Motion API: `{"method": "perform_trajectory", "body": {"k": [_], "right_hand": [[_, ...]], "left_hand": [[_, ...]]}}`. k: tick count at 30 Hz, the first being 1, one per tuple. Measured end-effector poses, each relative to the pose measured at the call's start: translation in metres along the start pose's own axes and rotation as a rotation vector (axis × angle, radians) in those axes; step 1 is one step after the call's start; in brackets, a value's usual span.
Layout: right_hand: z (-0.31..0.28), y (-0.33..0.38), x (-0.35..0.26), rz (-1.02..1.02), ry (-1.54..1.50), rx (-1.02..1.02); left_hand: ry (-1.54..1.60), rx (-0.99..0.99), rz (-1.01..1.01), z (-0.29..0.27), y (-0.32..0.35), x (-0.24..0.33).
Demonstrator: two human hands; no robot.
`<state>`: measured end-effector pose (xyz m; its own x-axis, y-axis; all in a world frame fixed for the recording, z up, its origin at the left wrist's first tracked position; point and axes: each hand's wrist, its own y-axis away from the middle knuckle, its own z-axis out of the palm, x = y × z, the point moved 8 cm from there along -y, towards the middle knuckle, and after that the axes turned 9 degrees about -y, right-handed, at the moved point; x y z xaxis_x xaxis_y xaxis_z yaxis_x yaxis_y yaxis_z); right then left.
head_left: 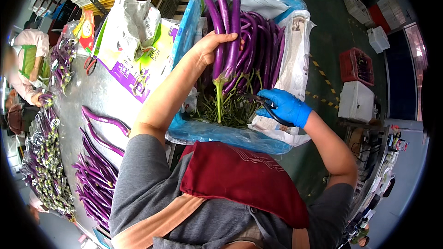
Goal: The person trims the stems of purple eggplants using shears and places them into a blue plastic crate.
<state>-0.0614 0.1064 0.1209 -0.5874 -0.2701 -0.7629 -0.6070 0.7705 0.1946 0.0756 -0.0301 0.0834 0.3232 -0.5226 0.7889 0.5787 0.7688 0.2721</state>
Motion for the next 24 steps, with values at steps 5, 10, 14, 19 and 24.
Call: {"method": "perform_trajectory", "body": {"k": [5, 10, 14, 19, 24], "right_hand": [[0.01, -0.02, -0.002, 0.057, -0.166, 0.085], [0.013, -0.013, 0.013, 0.199, -0.106, 0.043], [0.02, -0.007, 0.021, 0.155, -0.163, -0.005], [0.035, -0.021, 0.033, 0.184, -0.206, -0.187], [0.036, -0.035, 0.022, 0.144, -0.029, -0.216]], "left_hand": [[0.064, 0.124, -0.02, 0.004, -0.002, -0.008], [-0.023, 0.181, -0.014, -0.015, -0.004, -0.015], [0.008, 0.172, 0.014, -0.011, 0.0, -0.009], [0.032, 0.004, 0.079, 0.018, 0.007, 0.001], [-0.096, -0.017, 0.107, 0.04, 0.007, -0.006]]}}
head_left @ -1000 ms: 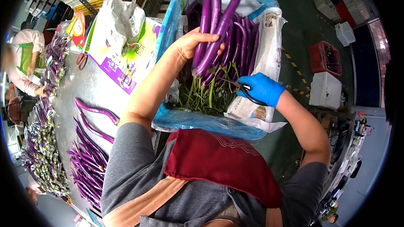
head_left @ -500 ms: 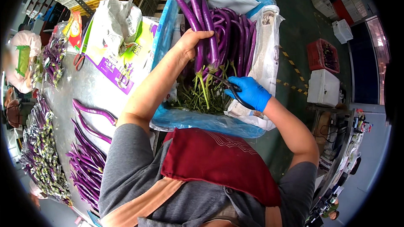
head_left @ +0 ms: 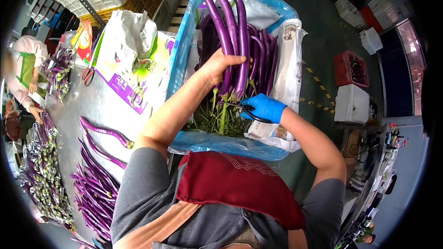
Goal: The person trims the stems of purple eggplants using shears and places them into a blue plastic crate.
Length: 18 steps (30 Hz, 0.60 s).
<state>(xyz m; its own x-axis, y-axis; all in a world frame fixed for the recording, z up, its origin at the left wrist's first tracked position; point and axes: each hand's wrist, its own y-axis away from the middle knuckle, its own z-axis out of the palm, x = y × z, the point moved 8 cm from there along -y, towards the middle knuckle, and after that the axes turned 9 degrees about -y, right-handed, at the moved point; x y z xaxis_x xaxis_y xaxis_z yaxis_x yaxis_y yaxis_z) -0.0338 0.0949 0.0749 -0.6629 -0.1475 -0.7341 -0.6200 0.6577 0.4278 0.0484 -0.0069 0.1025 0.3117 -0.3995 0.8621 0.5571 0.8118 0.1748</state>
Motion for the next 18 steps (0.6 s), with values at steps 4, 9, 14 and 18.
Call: {"method": "perform_trajectory", "body": {"k": [4, 9, 14, 18], "right_hand": [[0.009, 0.008, 0.027, 0.094, 0.054, 0.132], [0.016, 0.015, 0.041, 0.059, -0.12, 0.23], [0.015, 0.022, 0.077, 0.117, -0.926, 0.41], [-0.006, 0.047, 0.075, -0.035, -1.288, 0.651]], "left_hand": [[-0.852, 0.413, 0.31, -0.011, 0.004, 0.038], [-1.928, 0.943, 0.891, 0.003, 0.064, 0.125], [-1.934, 1.063, 0.532, -0.091, 0.136, 0.135], [-1.21, 1.273, 0.164, -0.234, 0.308, 0.097]]}}
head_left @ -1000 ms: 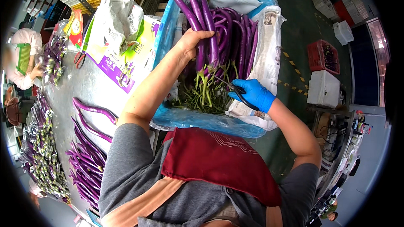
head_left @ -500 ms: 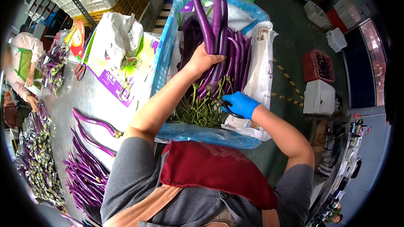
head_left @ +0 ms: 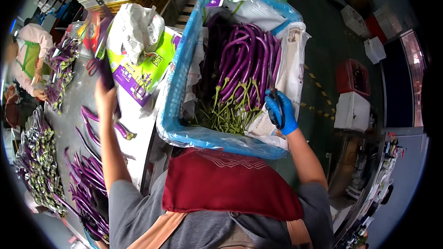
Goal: The person trims the stems of purple eggplants using shears and places them into a blue plastic crate.
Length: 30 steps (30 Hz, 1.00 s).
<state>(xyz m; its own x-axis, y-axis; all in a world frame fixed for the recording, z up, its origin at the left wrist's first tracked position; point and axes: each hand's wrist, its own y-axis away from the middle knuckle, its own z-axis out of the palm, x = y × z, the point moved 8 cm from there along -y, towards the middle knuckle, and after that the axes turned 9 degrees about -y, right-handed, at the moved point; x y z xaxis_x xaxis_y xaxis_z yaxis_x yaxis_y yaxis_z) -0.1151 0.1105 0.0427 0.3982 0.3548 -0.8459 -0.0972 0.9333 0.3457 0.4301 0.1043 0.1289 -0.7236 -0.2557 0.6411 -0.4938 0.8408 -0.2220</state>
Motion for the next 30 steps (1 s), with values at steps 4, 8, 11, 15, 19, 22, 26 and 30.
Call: {"method": "perform_trajectory", "body": {"k": [4, 8, 11, 15, 19, 22, 26, 30], "right_hand": [[-0.009, 0.021, -0.035, -0.225, -0.071, 0.151], [-0.023, 0.028, -0.039, -0.264, -0.158, 0.196], [-0.021, 0.032, -0.042, -0.279, -0.247, 0.202], [-0.024, 0.032, -0.047, -0.338, -0.25, 0.196], [-0.025, 0.032, -0.05, -0.357, -0.244, 0.26], [-0.045, 0.023, -0.024, -0.261, -0.553, 0.133], [-0.026, 0.013, -0.015, -0.048, -1.09, -0.192], [-0.028, 0.016, -0.008, -0.022, -1.227, -0.27]], "left_hand": [[0.386, -0.148, -0.581, -0.079, 0.077, -0.196], [0.101, -0.105, -0.907, -0.143, 0.164, -0.326], [-1.186, 0.143, -0.97, -0.175, 0.164, -0.185], [-0.546, 0.365, -0.217, -0.154, 0.064, -0.132], [0.277, -0.286, -0.079, 0.065, 0.014, 0.082], [0.222, -0.873, 0.186, 0.251, 0.078, 0.204], [-0.077, -0.713, 0.397, 0.403, 0.126, 0.254], [-0.262, -0.647, 0.174, 0.443, 0.148, 0.263]]}}
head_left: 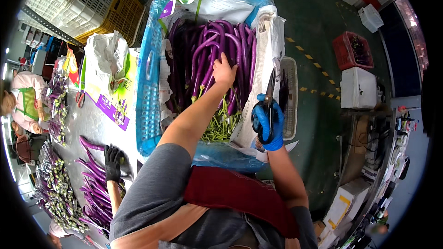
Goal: The person trims the stems of purple eggplants using shears and places them into a blue plastic crate.
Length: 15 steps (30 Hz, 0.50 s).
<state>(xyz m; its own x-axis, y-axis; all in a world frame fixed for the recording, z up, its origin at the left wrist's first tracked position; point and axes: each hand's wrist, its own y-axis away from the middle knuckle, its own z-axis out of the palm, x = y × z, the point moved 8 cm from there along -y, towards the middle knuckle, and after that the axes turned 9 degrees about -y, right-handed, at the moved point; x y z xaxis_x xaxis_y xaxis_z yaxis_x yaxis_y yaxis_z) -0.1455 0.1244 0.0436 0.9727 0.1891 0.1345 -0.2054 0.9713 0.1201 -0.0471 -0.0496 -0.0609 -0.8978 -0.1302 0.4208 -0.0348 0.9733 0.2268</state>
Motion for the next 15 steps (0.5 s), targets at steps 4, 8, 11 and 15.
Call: {"method": "perform_trajectory", "body": {"k": [4, 8, 11, 15], "right_hand": [[-0.008, 0.002, -0.006, -0.027, 0.009, 0.022], [-0.016, 0.004, -0.006, -0.088, 0.141, 0.058], [-0.01, 0.002, -0.005, -0.085, 0.207, 0.123], [0.0, 0.004, -0.005, -0.183, 0.362, 0.365]], "left_hand": [[-0.09, 0.028, 0.255, 0.004, 0.004, 0.0], [-0.214, -0.091, 0.082, -0.006, -0.005, 0.004], [-0.291, -0.149, -0.031, -0.008, -0.01, 0.015], [-0.263, -0.157, -0.068, -0.014, -0.018, 0.003]]}}
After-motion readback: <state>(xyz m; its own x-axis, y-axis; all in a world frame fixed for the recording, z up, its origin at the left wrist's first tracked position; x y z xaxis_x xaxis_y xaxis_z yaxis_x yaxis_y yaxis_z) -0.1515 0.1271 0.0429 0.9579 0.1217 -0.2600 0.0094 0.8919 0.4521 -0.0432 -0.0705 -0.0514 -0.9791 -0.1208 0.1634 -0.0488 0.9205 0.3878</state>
